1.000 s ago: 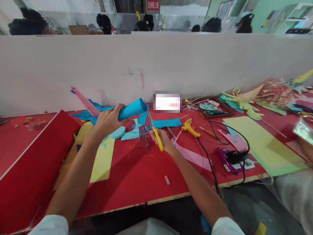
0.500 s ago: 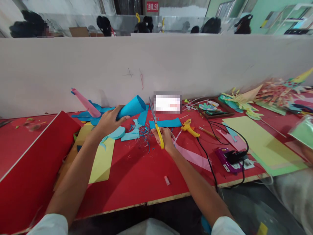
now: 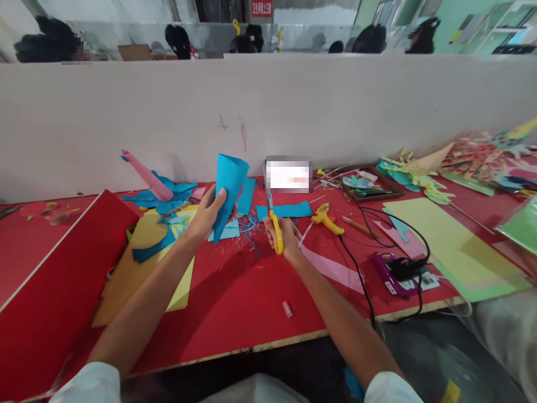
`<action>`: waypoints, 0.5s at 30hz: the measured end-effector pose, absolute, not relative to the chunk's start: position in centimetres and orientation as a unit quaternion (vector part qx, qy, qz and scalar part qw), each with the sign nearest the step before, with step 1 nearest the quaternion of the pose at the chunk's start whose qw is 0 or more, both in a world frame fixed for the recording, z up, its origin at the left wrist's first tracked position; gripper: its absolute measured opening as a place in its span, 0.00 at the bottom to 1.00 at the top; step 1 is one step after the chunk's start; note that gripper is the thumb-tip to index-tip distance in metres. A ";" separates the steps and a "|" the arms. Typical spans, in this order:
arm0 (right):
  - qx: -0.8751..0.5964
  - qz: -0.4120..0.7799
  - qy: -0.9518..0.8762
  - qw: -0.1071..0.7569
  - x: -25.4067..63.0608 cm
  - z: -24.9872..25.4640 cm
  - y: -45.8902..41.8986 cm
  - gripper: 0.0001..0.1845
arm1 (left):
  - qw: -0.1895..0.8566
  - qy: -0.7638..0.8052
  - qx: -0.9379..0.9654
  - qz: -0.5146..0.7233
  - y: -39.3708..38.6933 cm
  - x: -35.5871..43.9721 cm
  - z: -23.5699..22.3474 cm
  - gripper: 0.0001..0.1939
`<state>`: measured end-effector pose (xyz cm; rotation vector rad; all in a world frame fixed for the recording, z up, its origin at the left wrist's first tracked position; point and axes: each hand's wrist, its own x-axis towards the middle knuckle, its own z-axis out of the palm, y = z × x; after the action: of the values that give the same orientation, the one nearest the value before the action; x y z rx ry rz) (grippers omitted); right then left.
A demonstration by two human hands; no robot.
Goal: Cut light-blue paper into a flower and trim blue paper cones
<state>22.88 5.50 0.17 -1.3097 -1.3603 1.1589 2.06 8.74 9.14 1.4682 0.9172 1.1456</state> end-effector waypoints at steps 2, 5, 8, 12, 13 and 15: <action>-0.523 0.485 -0.524 0.466 22.8 0.3 5.4 0.43 | 0.519 0.383 0.592 0.484 8.8 2.5 8.7 0.29; -0.516 0.490 -0.519 0.473 22.8 0.4 5.4 0.44 | 0.520 0.401 0.580 0.482 8.9 2.8 8.4 0.30; -0.516 0.480 -0.532 0.469 23.0 0.1 5.6 0.43 | 0.506 0.417 0.587 0.475 8.8 2.5 8.8 0.29; -0.501 0.440 -0.578 0.472 23.4 -0.8 6.0 0.43 | 0.462 0.431 0.621 0.465 8.9 1.4 9.8 0.31; -0.497 0.425 -0.590 0.473 23.5 -0.9 6.1 0.42 | 0.439 0.441 0.636 0.456 9.0 1.0 10.0 0.32; -0.500 0.397 -0.610 0.471 23.8 -1.1 6.2 0.36 | 0.384 0.465 0.672 0.430 9.2 0.2 10.6 0.34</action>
<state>23.78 6.23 -1.10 -1.2241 -1.4932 0.9720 0.21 9.20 10.61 1.7139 1.1857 1.0949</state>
